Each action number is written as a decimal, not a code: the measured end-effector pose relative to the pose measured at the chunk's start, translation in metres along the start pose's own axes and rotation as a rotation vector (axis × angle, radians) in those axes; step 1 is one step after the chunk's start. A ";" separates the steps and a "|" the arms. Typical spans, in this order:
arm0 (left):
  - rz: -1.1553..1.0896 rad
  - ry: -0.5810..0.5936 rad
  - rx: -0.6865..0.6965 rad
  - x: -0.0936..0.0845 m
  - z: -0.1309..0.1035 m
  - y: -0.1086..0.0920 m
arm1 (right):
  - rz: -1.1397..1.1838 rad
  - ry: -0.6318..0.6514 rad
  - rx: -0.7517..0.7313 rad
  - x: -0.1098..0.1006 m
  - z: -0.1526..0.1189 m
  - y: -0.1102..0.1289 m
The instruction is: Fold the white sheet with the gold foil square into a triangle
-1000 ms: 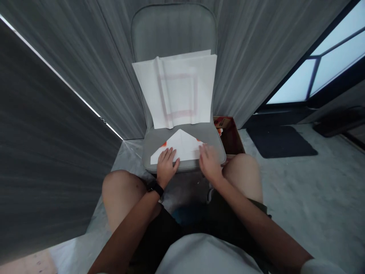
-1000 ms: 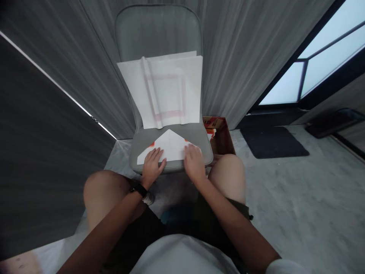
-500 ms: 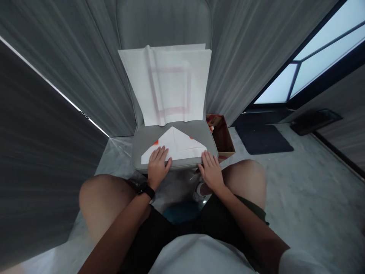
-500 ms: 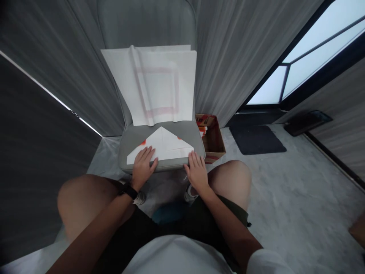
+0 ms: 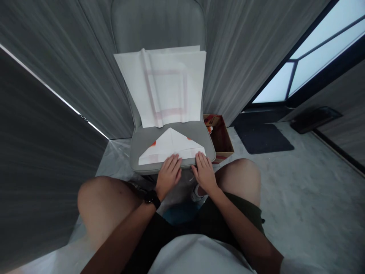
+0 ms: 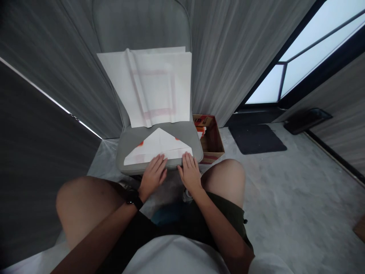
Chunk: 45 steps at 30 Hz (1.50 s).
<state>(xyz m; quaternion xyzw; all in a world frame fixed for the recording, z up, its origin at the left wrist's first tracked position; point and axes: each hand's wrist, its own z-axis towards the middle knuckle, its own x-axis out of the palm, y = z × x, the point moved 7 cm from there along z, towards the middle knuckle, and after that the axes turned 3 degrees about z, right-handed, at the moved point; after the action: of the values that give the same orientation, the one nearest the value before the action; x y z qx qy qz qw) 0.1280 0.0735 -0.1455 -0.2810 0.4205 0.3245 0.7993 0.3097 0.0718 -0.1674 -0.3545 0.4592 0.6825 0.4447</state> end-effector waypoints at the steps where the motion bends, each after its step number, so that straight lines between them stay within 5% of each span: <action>1: 0.028 0.027 0.001 0.004 -0.001 -0.007 | -0.010 -0.030 0.067 -0.003 0.000 -0.012; 5: 0.065 0.063 0.006 0.010 -0.003 -0.017 | 0.000 -0.233 0.353 -0.026 -0.007 -0.073; 9: -0.058 -0.072 -0.004 -0.020 -0.002 -0.003 | 0.138 -0.270 0.310 -0.038 -0.005 -0.093; 13: -0.035 -0.277 -0.473 -0.071 -0.011 0.065 | 0.309 -0.201 0.201 -0.044 0.009 -0.087; 17: -0.124 -0.123 -0.913 -0.083 -0.029 0.141 | 0.356 -0.144 0.211 -0.053 0.040 -0.087; 20: -0.289 -0.056 -1.167 -0.079 -0.049 0.168 | 0.296 0.078 0.334 -0.045 0.072 -0.086; 23: -0.582 -0.171 -1.376 -0.073 -0.073 0.158 | 0.228 0.266 0.474 -0.034 0.099 -0.083; 27: -1.000 -0.211 -1.497 -0.049 -0.090 0.109 | 0.208 0.349 0.494 -0.024 0.120 -0.068; 34: -1.189 -0.180 -1.564 -0.016 -0.064 0.050 | 0.195 0.373 0.526 -0.021 0.110 -0.051; 41: -1.127 -0.165 -1.517 -0.021 -0.049 0.056 | 0.237 0.352 0.376 -0.018 0.077 -0.033; 45: -0.828 -0.142 -1.268 -0.045 -0.051 0.077 | 0.299 0.358 0.299 -0.018 0.070 -0.028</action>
<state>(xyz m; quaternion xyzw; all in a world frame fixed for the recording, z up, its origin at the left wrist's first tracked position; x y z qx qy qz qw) 0.0256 0.0727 -0.1458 -0.7998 -0.0387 0.1947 0.5665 0.3366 0.1381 -0.1372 -0.3282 0.6733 0.5917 0.2980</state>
